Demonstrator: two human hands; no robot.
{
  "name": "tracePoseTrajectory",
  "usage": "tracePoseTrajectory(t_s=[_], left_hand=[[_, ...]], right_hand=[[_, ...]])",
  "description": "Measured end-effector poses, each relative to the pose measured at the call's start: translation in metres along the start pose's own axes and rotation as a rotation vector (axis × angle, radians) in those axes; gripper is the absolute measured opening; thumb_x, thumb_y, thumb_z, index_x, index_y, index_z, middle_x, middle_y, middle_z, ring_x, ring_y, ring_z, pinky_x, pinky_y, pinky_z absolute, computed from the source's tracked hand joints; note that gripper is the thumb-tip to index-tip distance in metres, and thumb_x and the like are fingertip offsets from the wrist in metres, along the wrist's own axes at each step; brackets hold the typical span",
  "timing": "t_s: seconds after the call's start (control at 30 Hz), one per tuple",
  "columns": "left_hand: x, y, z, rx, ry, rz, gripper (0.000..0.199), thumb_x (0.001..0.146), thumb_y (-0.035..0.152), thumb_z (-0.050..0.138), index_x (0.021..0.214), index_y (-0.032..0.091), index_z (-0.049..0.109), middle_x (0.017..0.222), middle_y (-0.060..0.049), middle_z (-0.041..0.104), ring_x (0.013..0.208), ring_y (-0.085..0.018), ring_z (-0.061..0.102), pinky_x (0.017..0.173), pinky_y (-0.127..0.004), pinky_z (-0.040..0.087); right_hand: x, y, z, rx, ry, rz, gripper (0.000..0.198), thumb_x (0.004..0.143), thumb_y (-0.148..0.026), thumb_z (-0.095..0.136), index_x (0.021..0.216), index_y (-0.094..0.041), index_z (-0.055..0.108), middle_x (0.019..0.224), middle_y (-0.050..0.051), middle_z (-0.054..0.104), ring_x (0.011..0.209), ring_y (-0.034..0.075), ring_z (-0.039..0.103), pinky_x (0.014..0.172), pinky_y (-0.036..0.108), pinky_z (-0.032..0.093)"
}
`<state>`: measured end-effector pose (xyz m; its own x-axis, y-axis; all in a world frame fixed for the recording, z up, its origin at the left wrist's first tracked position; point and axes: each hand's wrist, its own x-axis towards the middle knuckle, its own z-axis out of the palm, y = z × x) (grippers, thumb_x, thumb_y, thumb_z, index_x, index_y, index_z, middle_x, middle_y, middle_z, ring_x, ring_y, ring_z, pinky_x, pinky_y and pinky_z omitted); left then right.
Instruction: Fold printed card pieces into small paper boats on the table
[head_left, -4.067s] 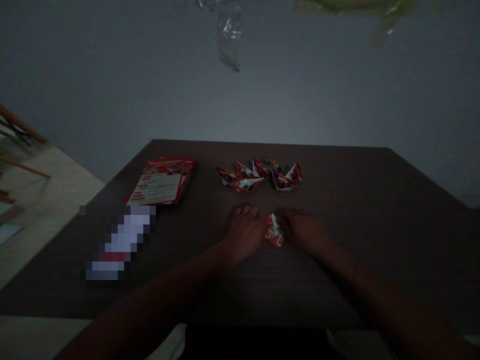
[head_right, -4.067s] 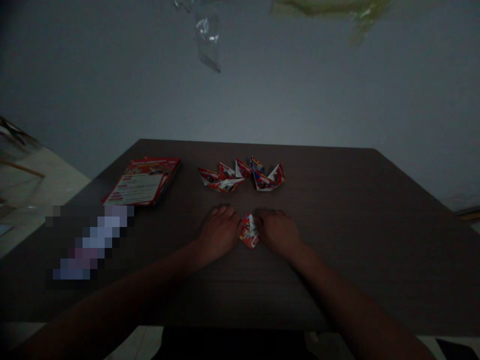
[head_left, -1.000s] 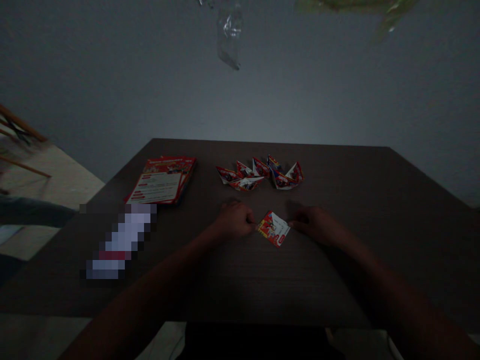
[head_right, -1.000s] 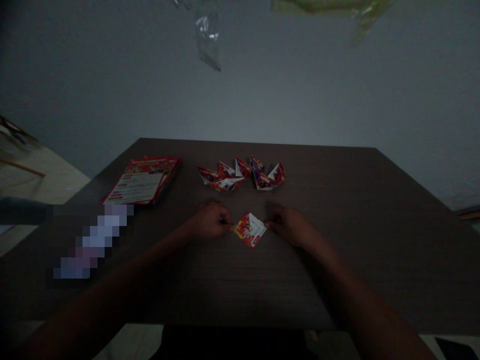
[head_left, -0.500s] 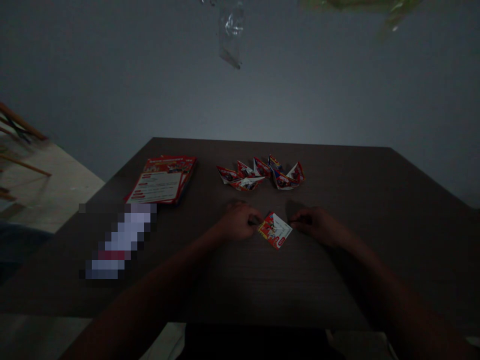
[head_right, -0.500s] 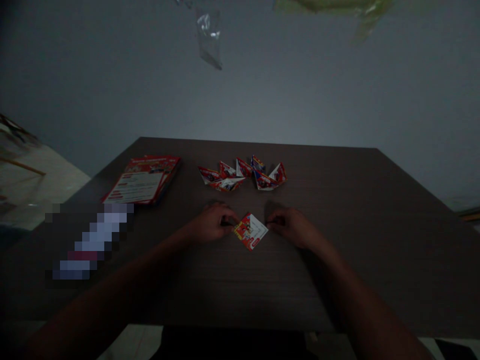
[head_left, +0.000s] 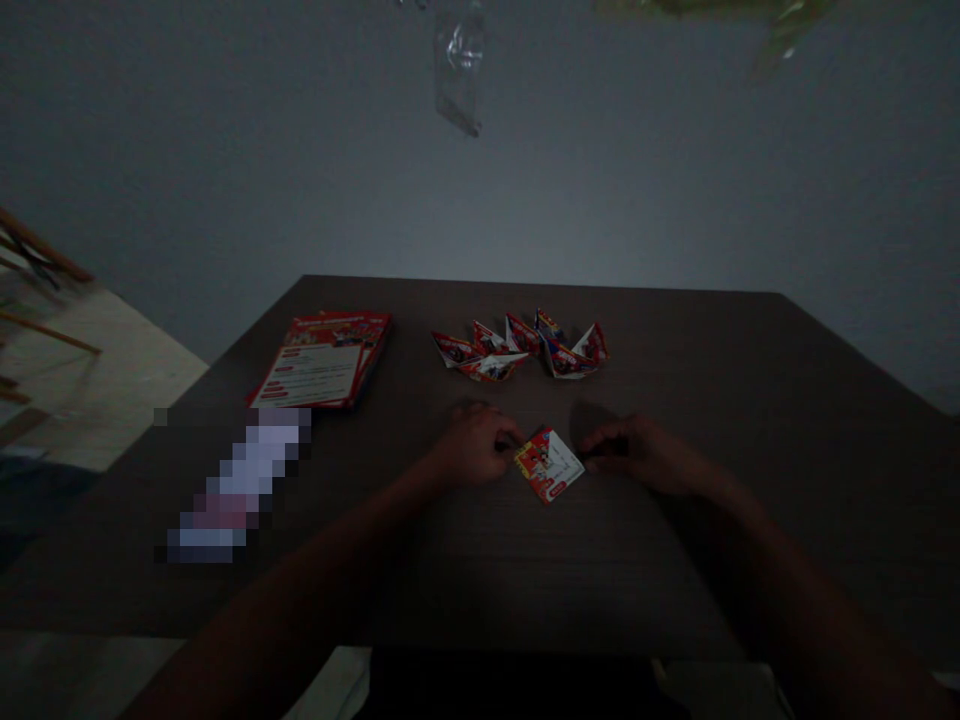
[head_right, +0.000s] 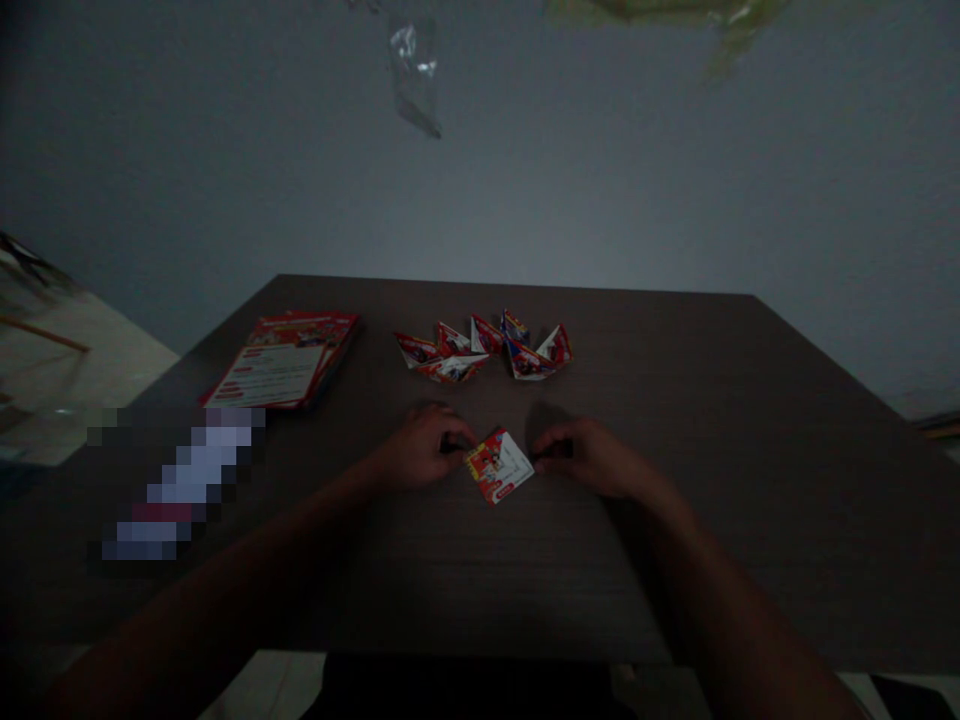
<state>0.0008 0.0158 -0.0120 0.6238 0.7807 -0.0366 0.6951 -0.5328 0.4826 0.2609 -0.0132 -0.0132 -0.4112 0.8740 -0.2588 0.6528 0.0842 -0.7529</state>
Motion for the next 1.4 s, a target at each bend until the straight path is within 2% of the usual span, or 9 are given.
tracePoseTrajectory(t_s=[0.2, 0.57, 0.73, 0.83, 0.93, 1.1, 1.23, 1.4], left_hand=[[0.000, 0.001, 0.001, 0.000, 0.014, 0.000, 0.022, 0.073, 0.025, 0.058, 0.091, 0.023, 0.070, 0.078, -0.002, 0.064, 0.081, -0.018, 0.056, 0.073, -0.029, 0.037], [-0.001, 0.000, 0.003, 0.020, 0.068, 0.029, 0.017, 0.073, 0.022, 0.057, 0.087, 0.019, 0.066, 0.078, -0.003, 0.063, 0.079, -0.018, 0.055, 0.072, -0.029, 0.038], [-0.003, 0.007, 0.006, -0.007, 0.114, 0.077, 0.019, 0.076, 0.017, 0.053, 0.091, 0.017, 0.064, 0.079, -0.003, 0.064, 0.077, -0.017, 0.056, 0.072, -0.028, 0.039], [-0.003, 0.013, 0.006, -0.080, 0.135, 0.105, 0.020, 0.080, 0.019, 0.050, 0.094, 0.016, 0.064, 0.085, -0.004, 0.065, 0.079, -0.016, 0.057, 0.073, -0.027, 0.040], [-0.005, 0.020, 0.004, -0.165, 0.121, 0.106, 0.029, 0.089, 0.035, 0.043, 0.087, 0.016, 0.064, 0.083, -0.004, 0.064, 0.078, -0.015, 0.056, 0.070, -0.025, 0.039], [-0.007, 0.024, 0.001, -0.402, 0.061, 0.034, 0.043, 0.087, 0.052, 0.040, 0.085, 0.014, 0.061, 0.069, 0.001, 0.057, 0.065, -0.011, 0.052, 0.057, -0.021, 0.035], [-0.003, 0.016, 0.007, -0.518, 0.085, -0.033, 0.041, 0.086, 0.049, 0.042, 0.074, 0.013, 0.059, 0.061, 0.003, 0.051, 0.058, -0.010, 0.049, 0.053, -0.021, 0.033], [0.006, 0.009, 0.014, -0.756, 0.063, -0.173, 0.027, 0.082, 0.035, 0.048, 0.072, 0.013, 0.059, 0.055, 0.003, 0.055, 0.047, -0.008, 0.050, 0.047, -0.020, 0.035]], right_hand=[[0.000, 0.001, 0.000, -0.044, -0.008, 0.008, 0.026, 0.071, -0.036, 0.066, 0.090, -0.019, 0.071, 0.067, -0.001, 0.060, 0.061, 0.013, 0.052, 0.056, 0.024, 0.039], [0.000, -0.001, 0.002, 0.095, 0.018, -0.030, 0.027, 0.074, -0.042, 0.064, 0.086, -0.018, 0.071, 0.083, 0.003, 0.070, 0.075, 0.018, 0.062, 0.069, 0.029, 0.047], [0.000, -0.004, 0.004, 0.131, 0.071, -0.072, 0.033, 0.079, -0.046, 0.059, 0.089, -0.016, 0.070, 0.083, 0.004, 0.069, 0.076, 0.017, 0.061, 0.067, 0.028, 0.046], [0.001, -0.006, 0.008, 0.160, 0.138, -0.107, 0.034, 0.082, -0.047, 0.056, 0.087, -0.015, 0.069, 0.081, 0.003, 0.067, 0.074, 0.016, 0.059, 0.067, 0.026, 0.045], [0.004, -0.012, 0.015, 0.214, 0.192, -0.129, 0.035, 0.084, -0.047, 0.053, 0.085, -0.014, 0.067, 0.077, 0.003, 0.065, 0.072, 0.015, 0.058, 0.065, 0.025, 0.045], [0.008, -0.027, 0.028, 0.237, 0.207, -0.286, 0.026, 0.086, -0.038, 0.053, 0.100, -0.018, 0.064, 0.093, 0.005, 0.066, 0.087, 0.018, 0.060, 0.078, 0.030, 0.046], [0.010, -0.032, 0.033, 0.140, 0.213, -0.425, 0.024, 0.082, -0.032, 0.060, 0.103, -0.021, 0.063, 0.102, 0.007, 0.064, 0.095, 0.020, 0.059, 0.086, 0.035, 0.046], [0.011, -0.027, 0.034, -0.027, 0.251, -0.476, 0.047, 0.068, -0.035, 0.074, 0.111, -0.023, 0.061, 0.116, 0.010, 0.057, 0.109, 0.025, 0.054, 0.094, 0.040, 0.043]])
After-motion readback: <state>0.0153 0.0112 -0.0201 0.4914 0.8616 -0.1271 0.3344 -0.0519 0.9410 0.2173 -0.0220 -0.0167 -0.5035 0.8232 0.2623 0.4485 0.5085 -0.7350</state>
